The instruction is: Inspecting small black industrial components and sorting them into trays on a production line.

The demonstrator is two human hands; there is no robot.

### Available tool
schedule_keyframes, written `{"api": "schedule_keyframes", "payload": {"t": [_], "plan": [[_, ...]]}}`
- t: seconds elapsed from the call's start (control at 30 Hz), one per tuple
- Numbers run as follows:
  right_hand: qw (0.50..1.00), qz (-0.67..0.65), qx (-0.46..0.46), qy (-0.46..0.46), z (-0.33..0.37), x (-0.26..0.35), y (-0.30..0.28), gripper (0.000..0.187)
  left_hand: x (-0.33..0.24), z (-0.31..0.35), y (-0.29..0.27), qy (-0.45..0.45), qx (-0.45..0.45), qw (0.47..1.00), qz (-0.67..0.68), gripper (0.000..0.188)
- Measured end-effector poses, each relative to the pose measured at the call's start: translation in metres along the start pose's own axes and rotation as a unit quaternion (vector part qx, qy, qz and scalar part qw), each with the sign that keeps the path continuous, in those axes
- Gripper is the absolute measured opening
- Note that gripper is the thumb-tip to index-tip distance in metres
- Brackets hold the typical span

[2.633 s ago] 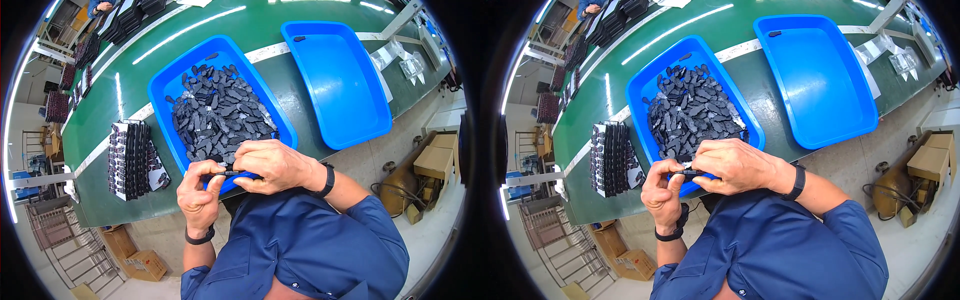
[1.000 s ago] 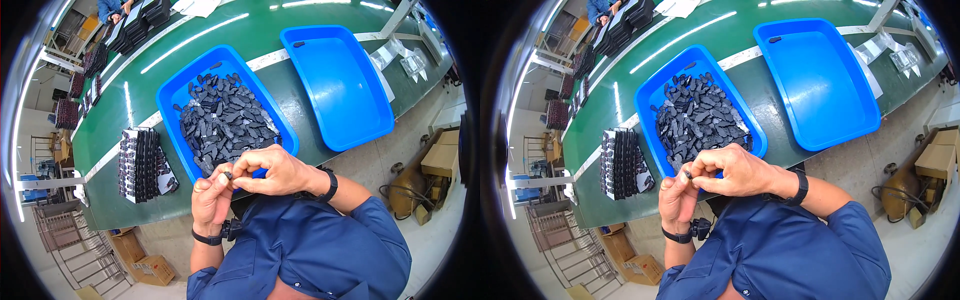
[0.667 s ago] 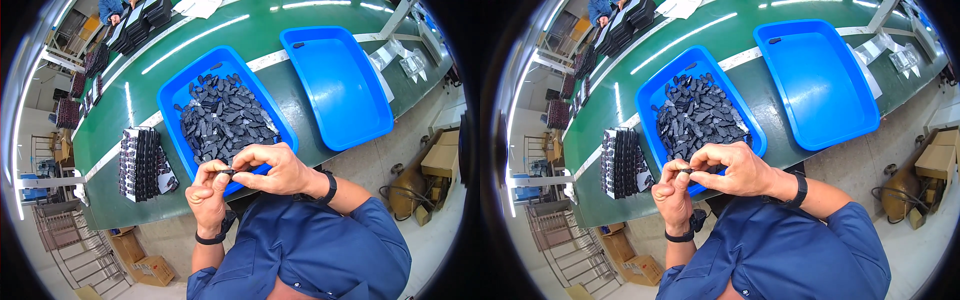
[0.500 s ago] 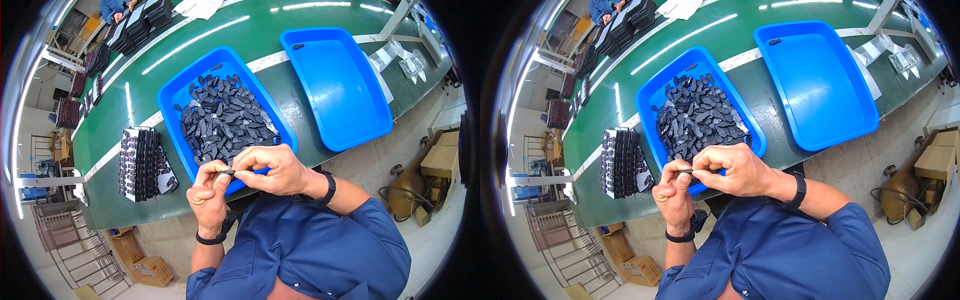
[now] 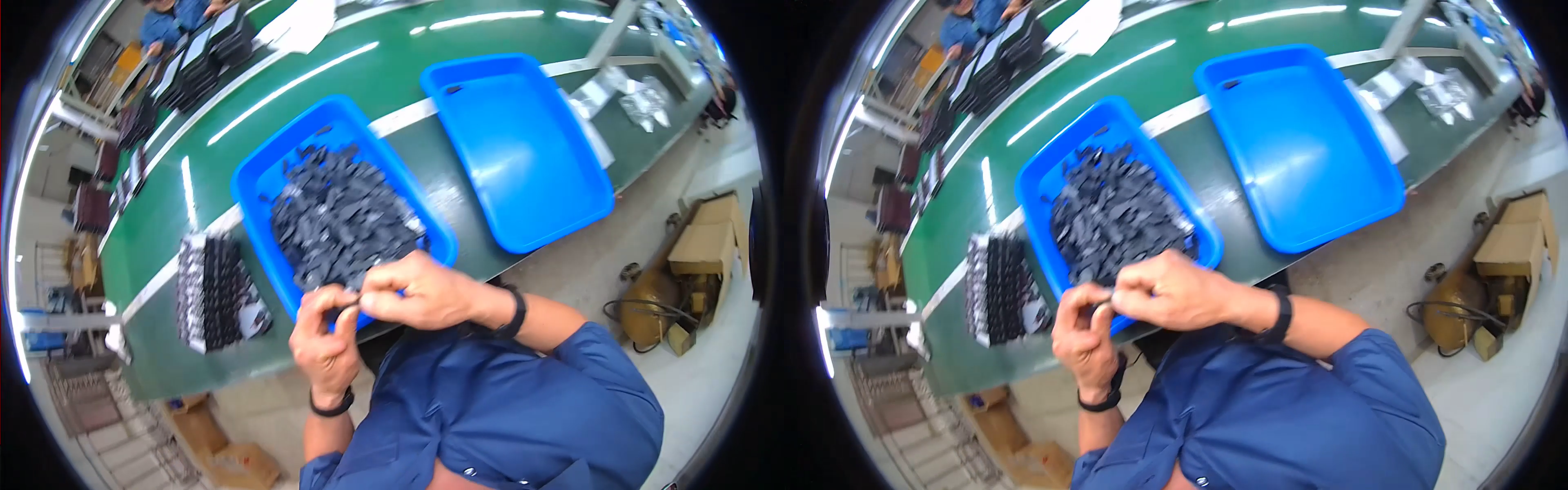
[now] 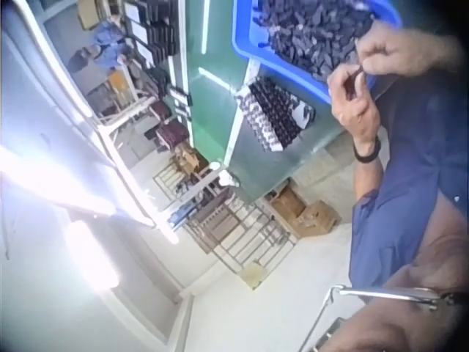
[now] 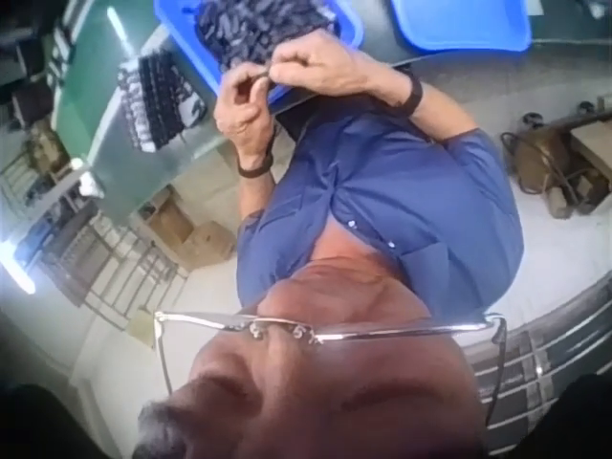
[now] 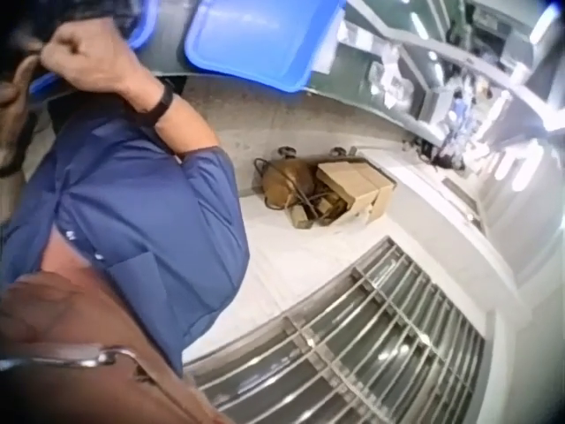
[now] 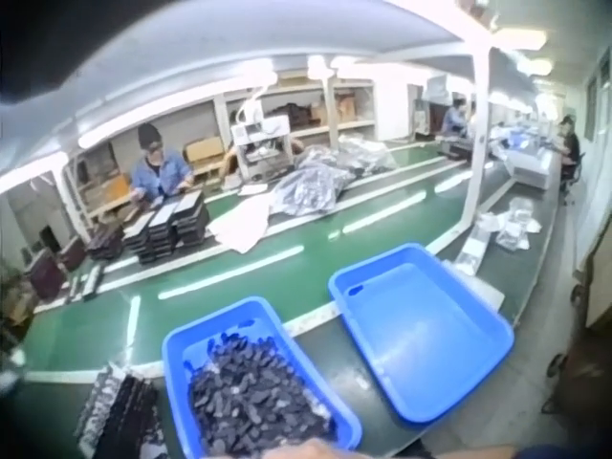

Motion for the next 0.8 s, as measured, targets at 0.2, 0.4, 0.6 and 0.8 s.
{"api": "schedule_keyframes", "payload": {"t": [0.2,0.4,0.6,0.8], "plan": [[0.996,-0.08,0.043,0.022,-0.005,-0.01,0.002,0.023,-0.007,0.005,-0.006,-0.041,0.022,0.997,-0.068,0.015],[0.996,-0.058,0.052,0.041,0.002,-0.005,0.001,0.026,-0.015,-0.001,-0.003,-0.019,0.033,0.996,-0.08,0.022],[0.965,-0.192,0.107,0.143,-0.001,-0.006,-0.009,0.028,-0.016,0.001,-0.007,0.034,0.057,0.993,-0.102,0.02],[0.955,-0.204,0.155,0.147,0.008,-0.006,-0.025,0.031,-0.02,-0.002,-0.001,0.062,0.081,0.989,-0.104,0.035]]}}
Point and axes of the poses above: each hand's wrist, its own z-axis away from the middle knuckle, its own y-axis out of the palm, x = y × z, the point moved 1 cm from there along -z, towards the middle knuckle, and after that the axes turned 9 degrees about y, right-handed, at the moved point
